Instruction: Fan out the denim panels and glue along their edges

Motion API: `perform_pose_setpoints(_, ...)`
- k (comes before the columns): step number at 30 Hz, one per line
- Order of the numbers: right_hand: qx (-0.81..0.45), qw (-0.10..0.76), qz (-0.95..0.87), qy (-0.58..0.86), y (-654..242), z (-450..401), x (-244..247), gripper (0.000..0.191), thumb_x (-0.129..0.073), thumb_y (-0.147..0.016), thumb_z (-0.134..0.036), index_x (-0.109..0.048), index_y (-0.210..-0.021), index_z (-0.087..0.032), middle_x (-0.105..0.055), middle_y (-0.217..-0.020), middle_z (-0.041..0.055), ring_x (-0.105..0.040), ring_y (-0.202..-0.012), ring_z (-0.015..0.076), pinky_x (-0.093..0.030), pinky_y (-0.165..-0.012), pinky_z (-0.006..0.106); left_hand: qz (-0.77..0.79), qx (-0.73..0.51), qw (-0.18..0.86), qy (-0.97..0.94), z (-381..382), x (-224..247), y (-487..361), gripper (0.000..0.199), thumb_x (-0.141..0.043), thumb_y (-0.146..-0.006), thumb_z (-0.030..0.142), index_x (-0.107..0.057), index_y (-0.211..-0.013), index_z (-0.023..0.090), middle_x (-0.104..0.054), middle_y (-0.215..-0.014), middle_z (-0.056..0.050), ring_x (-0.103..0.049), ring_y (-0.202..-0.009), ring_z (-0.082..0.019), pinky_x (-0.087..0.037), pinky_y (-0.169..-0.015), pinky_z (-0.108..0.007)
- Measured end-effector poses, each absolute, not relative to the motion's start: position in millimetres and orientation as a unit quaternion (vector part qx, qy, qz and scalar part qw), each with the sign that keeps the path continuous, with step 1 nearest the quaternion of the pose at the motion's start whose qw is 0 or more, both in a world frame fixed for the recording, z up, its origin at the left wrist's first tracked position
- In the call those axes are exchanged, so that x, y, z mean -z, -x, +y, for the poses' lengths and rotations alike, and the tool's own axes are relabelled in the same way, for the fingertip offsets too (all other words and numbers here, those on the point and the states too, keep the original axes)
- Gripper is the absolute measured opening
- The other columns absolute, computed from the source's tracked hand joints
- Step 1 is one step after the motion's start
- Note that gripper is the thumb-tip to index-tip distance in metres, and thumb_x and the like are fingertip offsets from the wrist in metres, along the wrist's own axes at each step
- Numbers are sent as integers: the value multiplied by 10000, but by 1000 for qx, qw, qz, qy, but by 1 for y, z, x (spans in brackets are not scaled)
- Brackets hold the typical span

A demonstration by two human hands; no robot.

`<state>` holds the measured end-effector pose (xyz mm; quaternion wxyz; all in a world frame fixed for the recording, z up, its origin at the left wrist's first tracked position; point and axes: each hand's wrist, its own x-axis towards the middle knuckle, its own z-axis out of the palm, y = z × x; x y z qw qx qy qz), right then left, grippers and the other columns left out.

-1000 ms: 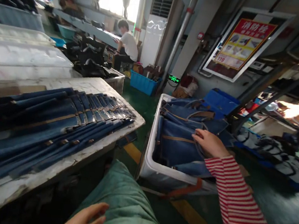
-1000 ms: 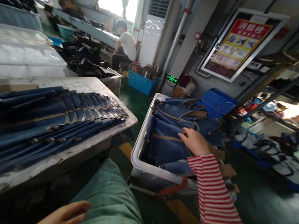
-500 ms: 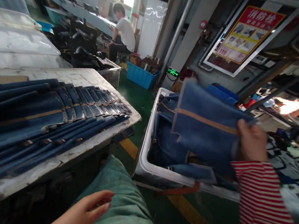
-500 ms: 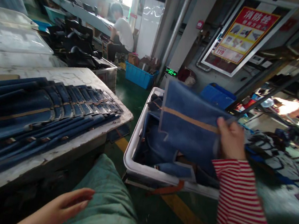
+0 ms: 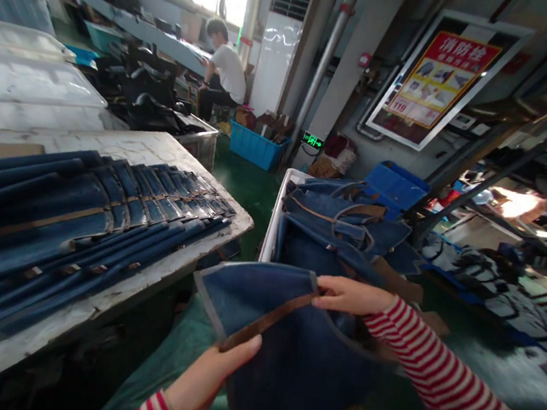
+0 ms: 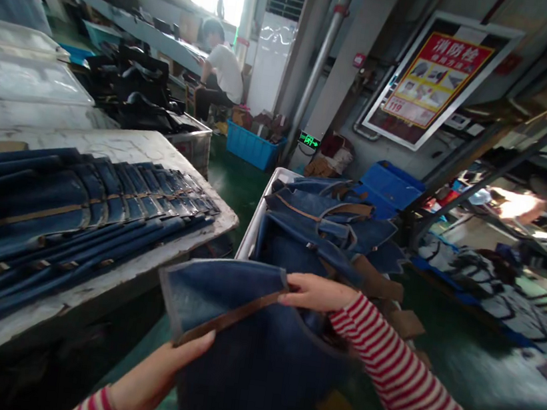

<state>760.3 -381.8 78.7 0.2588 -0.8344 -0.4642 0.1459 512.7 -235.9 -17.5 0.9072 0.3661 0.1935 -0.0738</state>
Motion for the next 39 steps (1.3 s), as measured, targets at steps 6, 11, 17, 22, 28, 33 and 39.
perform_pose_setpoints(6,-18,107,-473,874,-832,-345,-39,524,-476,-815,-452,-480,-1232,-133,-537,-1222,125,-502,-1119,227,-384,-959,354,300,52,918,-254,-249,27,-517,560,-727,-604,329,-582,-1095,100,-657,-1008,-136,-585,-1002,-292,-448,-957,-395)
perform_pose_setpoints(11,45,1,-425,904,-861,-294,-11,726,-638,-712,-359,-344,-1343,-152,-410,-1356,143,-380,-1247,259,-335,-1002,381,345,52,915,-204,-253,23,-527,530,-753,-582,217,-590,-1048,24,-688,-821,-161,-623,-900,-311,-464,-915,-413)
perform_pose_setpoints(17,85,46,-351,931,-884,-294,-53,397,-331,-896,-306,-565,-1152,-113,-639,-1074,146,-602,-986,244,-462,-827,347,388,61,903,-175,-248,20,-526,574,-714,-649,336,-559,-1091,5,-692,-780,-141,-624,-916,-283,-488,-881,-362)
perform_pose_setpoints(22,110,147,-489,852,-835,-373,-139,368,-382,-869,-324,-573,-1166,-221,-658,-1058,34,-593,-1010,215,-470,-871,333,289,101,945,-111,-241,-2,-524,629,-613,-726,443,-492,-1211,63,-659,-982,-164,-603,-963,-287,-468,-901,-398)
perform_pose_setpoints(28,-306,49,-658,686,-690,-420,-145,548,-420,-752,-38,-510,-1244,-262,-586,-1197,19,-537,-1107,151,-396,-976,259,256,46,962,-85,-235,3,-520,605,-514,-776,506,-464,-1259,145,-652,-1035,-107,-563,-1051,-247,-405,-978,-374)
perform_pose_setpoints(33,-451,60,-676,579,-657,-400,-104,421,-446,-835,-163,-497,-1253,-154,-539,-1246,100,-501,-1150,171,-377,-973,234,193,110,971,-82,-233,4,-504,851,-618,-579,657,-524,-1203,86,-640,-1031,-173,-544,-1055,-340,-373,-987,-470)
perform_pose_setpoints(39,-434,30,-677,593,-737,-357,-96,415,-556,-799,-379,-571,-1154,-165,-597,-1144,53,-563,-1045,162,-437,-864,195,317,101,925,-183,-233,-8,-509,675,-686,-673,366,-460,-1258,116,-662,-988,-143,-593,-986,-301,-421,-945,-444)
